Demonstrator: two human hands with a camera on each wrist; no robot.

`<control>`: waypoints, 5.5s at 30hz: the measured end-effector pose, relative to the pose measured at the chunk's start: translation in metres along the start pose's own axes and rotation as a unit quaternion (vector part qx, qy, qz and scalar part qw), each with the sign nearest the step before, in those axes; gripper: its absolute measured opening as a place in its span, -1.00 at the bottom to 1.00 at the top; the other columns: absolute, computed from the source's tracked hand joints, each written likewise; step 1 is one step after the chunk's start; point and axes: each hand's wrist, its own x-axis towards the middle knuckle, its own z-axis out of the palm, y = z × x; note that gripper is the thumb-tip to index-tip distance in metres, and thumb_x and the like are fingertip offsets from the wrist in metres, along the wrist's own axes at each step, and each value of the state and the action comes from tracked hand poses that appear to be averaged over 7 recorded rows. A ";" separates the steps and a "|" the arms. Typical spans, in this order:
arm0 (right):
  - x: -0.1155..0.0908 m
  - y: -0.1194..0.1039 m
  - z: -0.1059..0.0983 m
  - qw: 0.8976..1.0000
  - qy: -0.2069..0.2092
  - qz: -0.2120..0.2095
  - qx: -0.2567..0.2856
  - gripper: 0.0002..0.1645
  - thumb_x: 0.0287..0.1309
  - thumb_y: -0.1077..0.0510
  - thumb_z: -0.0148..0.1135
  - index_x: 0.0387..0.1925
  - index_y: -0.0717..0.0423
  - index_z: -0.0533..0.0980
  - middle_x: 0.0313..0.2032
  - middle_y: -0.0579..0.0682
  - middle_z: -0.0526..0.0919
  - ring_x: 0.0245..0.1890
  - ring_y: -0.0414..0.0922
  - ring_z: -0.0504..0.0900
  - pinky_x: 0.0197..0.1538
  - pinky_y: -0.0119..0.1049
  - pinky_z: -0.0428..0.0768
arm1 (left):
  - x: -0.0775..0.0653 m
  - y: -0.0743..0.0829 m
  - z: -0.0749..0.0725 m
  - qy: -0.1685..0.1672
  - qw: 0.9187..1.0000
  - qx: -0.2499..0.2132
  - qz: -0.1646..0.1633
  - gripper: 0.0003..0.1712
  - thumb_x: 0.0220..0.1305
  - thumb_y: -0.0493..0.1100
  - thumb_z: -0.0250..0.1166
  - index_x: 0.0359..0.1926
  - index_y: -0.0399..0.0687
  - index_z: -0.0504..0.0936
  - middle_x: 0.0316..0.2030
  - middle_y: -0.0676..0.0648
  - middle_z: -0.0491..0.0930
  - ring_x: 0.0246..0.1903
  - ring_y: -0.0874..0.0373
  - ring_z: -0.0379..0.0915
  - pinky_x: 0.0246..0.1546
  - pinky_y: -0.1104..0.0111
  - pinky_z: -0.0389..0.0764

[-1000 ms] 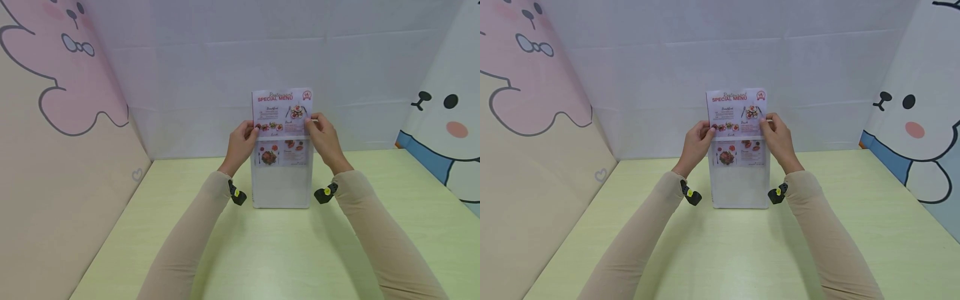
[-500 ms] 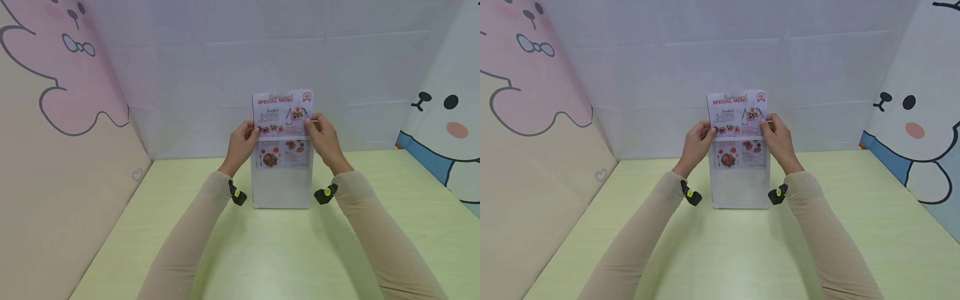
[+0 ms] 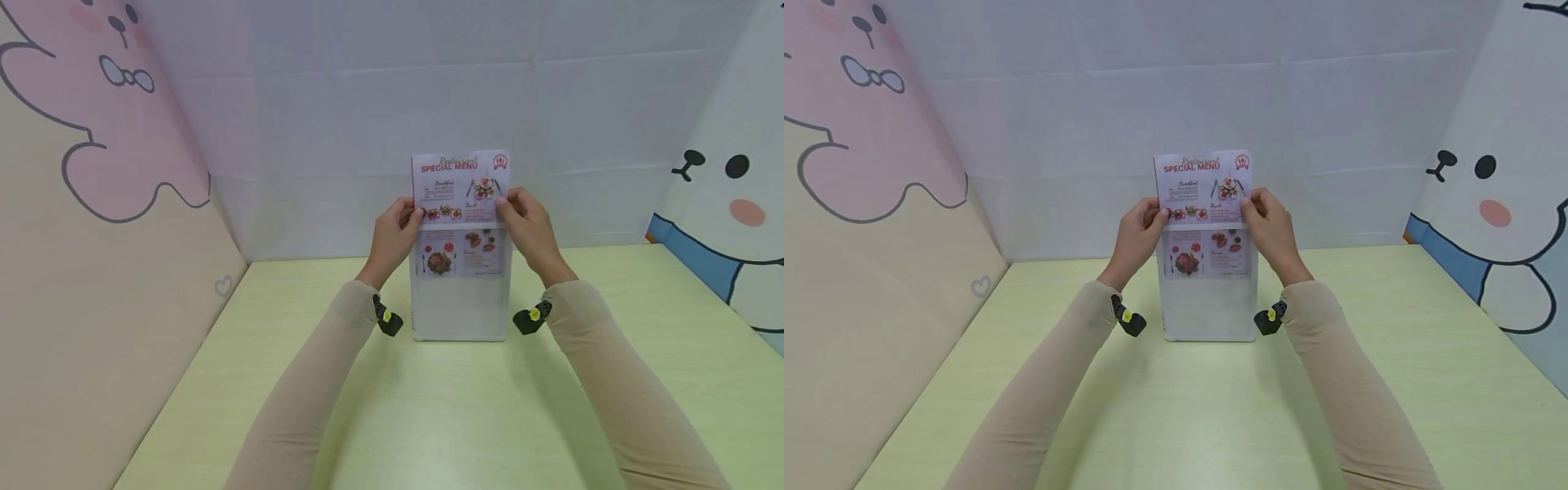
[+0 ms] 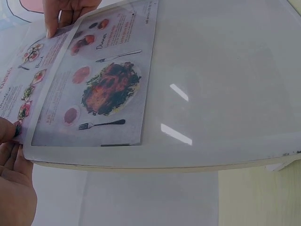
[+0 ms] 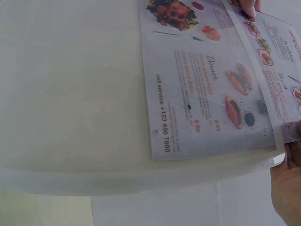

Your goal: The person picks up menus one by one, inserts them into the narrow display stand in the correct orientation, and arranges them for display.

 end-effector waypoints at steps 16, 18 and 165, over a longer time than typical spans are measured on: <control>0.000 0.002 0.002 1.000 -0.003 0.002 0.004 -0.51 0.42 -0.20 -0.15 0.14 0.05 0.27 0.05 0.20 0.55 -0.09 -0.04 0.51 0.00 -0.14 0.45 | 0.000 0.000 0.000 0.000 1.000 -0.003 0.000 -0.76 0.41 -0.20 0.11 -0.01 -0.25 0.53 -0.09 -0.18 0.65 -0.06 0.10 0.61 0.01 0.33 0.58; 0.000 0.002 0.002 1.000 -0.003 0.003 0.004 -0.51 0.42 -0.19 -0.15 0.12 0.06 0.28 0.05 0.19 0.54 -0.09 -0.05 0.51 0.01 -0.15 0.45 | 0.000 -0.001 0.000 -0.001 1.000 -0.001 0.001 -0.76 0.42 -0.20 0.11 0.00 -0.24 0.53 -0.09 -0.18 0.65 -0.06 0.10 0.61 0.02 0.33 0.58; -0.002 0.000 0.002 1.000 0.000 -0.010 0.002 -0.56 0.41 -0.09 -0.06 -0.01 0.23 0.35 -0.11 0.03 0.52 -0.18 -0.17 0.43 -0.08 -0.32 0.37 | -0.001 0.001 -0.003 -0.003 1.000 -0.004 -0.003 -0.73 0.43 -0.16 0.09 0.03 -0.21 0.51 -0.09 -0.17 0.64 -0.14 0.12 0.59 -0.23 0.44 0.55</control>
